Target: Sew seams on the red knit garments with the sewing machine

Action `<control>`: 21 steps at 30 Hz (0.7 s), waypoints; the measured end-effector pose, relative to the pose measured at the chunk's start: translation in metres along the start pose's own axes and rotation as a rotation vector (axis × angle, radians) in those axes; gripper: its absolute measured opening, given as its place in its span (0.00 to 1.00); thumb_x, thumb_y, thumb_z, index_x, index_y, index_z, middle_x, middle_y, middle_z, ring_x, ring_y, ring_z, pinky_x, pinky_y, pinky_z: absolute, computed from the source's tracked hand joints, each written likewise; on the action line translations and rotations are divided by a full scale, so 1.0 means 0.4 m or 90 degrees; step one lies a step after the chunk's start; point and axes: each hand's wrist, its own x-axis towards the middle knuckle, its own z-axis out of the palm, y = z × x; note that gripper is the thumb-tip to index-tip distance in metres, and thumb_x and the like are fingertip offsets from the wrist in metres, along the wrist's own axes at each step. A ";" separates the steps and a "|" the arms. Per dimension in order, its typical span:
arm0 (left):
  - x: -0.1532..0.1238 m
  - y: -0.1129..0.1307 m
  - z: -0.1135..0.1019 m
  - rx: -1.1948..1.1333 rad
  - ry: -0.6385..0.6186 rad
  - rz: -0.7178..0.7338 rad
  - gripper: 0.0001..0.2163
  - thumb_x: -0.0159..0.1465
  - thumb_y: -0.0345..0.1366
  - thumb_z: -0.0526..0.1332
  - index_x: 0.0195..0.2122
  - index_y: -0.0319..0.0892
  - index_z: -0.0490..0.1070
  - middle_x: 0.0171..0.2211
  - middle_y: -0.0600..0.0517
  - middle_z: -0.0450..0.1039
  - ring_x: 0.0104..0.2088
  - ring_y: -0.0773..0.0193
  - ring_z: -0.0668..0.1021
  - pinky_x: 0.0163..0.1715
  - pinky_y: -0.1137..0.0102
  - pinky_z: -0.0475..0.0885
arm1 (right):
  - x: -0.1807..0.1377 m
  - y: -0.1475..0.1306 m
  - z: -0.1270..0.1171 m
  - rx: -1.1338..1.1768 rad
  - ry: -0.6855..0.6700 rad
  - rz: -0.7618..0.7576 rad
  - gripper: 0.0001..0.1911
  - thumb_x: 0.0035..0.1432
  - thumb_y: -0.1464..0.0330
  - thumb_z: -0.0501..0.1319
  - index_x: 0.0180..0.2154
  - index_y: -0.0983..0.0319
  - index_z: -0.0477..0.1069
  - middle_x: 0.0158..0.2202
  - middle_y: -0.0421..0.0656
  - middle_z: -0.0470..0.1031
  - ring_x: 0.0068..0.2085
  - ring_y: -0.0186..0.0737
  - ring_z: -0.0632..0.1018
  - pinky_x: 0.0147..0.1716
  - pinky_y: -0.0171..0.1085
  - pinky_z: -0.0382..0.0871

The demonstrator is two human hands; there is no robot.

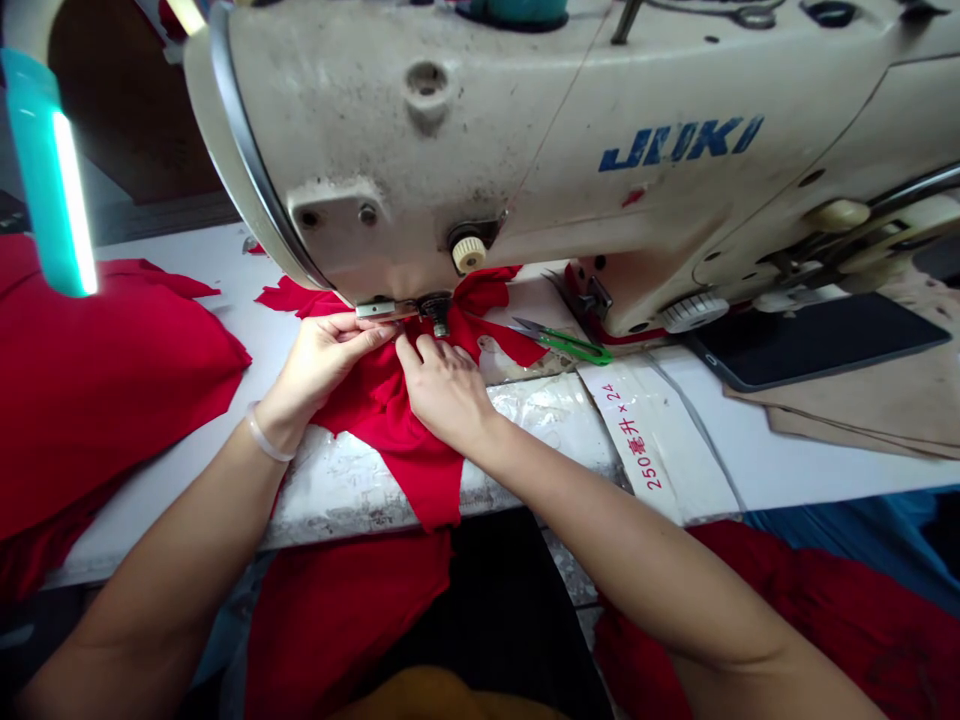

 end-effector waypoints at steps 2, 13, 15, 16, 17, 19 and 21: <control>0.004 -0.006 0.000 -0.014 -0.001 -0.002 0.14 0.54 0.45 0.72 0.32 0.38 0.80 0.33 0.48 0.80 0.35 0.64 0.79 0.35 0.72 0.74 | 0.001 -0.003 0.004 0.006 0.003 0.007 0.28 0.70 0.71 0.43 0.69 0.68 0.53 0.52 0.56 0.71 0.50 0.52 0.74 0.50 0.45 0.67; 0.007 -0.009 -0.023 0.072 0.115 0.025 0.09 0.57 0.40 0.68 0.31 0.38 0.77 0.26 0.51 0.76 0.26 0.67 0.73 0.28 0.73 0.66 | 0.027 -0.011 -0.005 0.043 -0.016 0.022 0.31 0.68 0.72 0.46 0.70 0.67 0.51 0.54 0.57 0.70 0.51 0.53 0.75 0.53 0.48 0.69; 0.010 -0.013 -0.036 0.184 0.109 0.076 0.08 0.59 0.39 0.66 0.33 0.39 0.78 0.29 0.50 0.77 0.29 0.65 0.75 0.32 0.71 0.68 | 0.024 -0.007 -0.001 0.062 -0.005 0.012 0.30 0.68 0.72 0.47 0.69 0.67 0.53 0.53 0.56 0.70 0.49 0.51 0.76 0.51 0.46 0.70; 0.012 -0.015 -0.045 0.256 0.103 0.107 0.07 0.60 0.38 0.66 0.34 0.39 0.79 0.31 0.49 0.77 0.32 0.63 0.75 0.35 0.70 0.68 | 0.016 -0.001 0.001 0.079 0.006 -0.003 0.28 0.68 0.72 0.48 0.68 0.67 0.56 0.52 0.55 0.71 0.48 0.50 0.76 0.49 0.44 0.70; 0.012 -0.016 -0.055 0.331 0.095 0.134 0.07 0.61 0.39 0.66 0.35 0.40 0.79 0.32 0.49 0.77 0.33 0.62 0.75 0.38 0.69 0.68 | 0.003 0.008 0.000 0.101 0.025 -0.026 0.26 0.68 0.71 0.48 0.66 0.67 0.60 0.50 0.55 0.72 0.47 0.48 0.77 0.48 0.43 0.71; 0.012 -0.015 -0.079 0.457 0.081 0.160 0.07 0.61 0.39 0.66 0.34 0.41 0.81 0.30 0.50 0.74 0.34 0.61 0.74 0.39 0.68 0.67 | -0.042 0.040 -0.015 0.156 0.080 -0.097 0.21 0.70 0.70 0.48 0.58 0.66 0.70 0.45 0.52 0.74 0.43 0.44 0.77 0.44 0.41 0.72; 0.012 -0.012 -0.104 0.515 0.070 0.148 0.07 0.61 0.40 0.67 0.31 0.41 0.81 0.26 0.52 0.68 0.31 0.62 0.71 0.36 0.67 0.65 | -0.106 0.093 -0.053 0.209 0.160 -0.168 0.17 0.70 0.69 0.50 0.50 0.64 0.75 0.40 0.49 0.75 0.40 0.41 0.77 0.43 0.39 0.72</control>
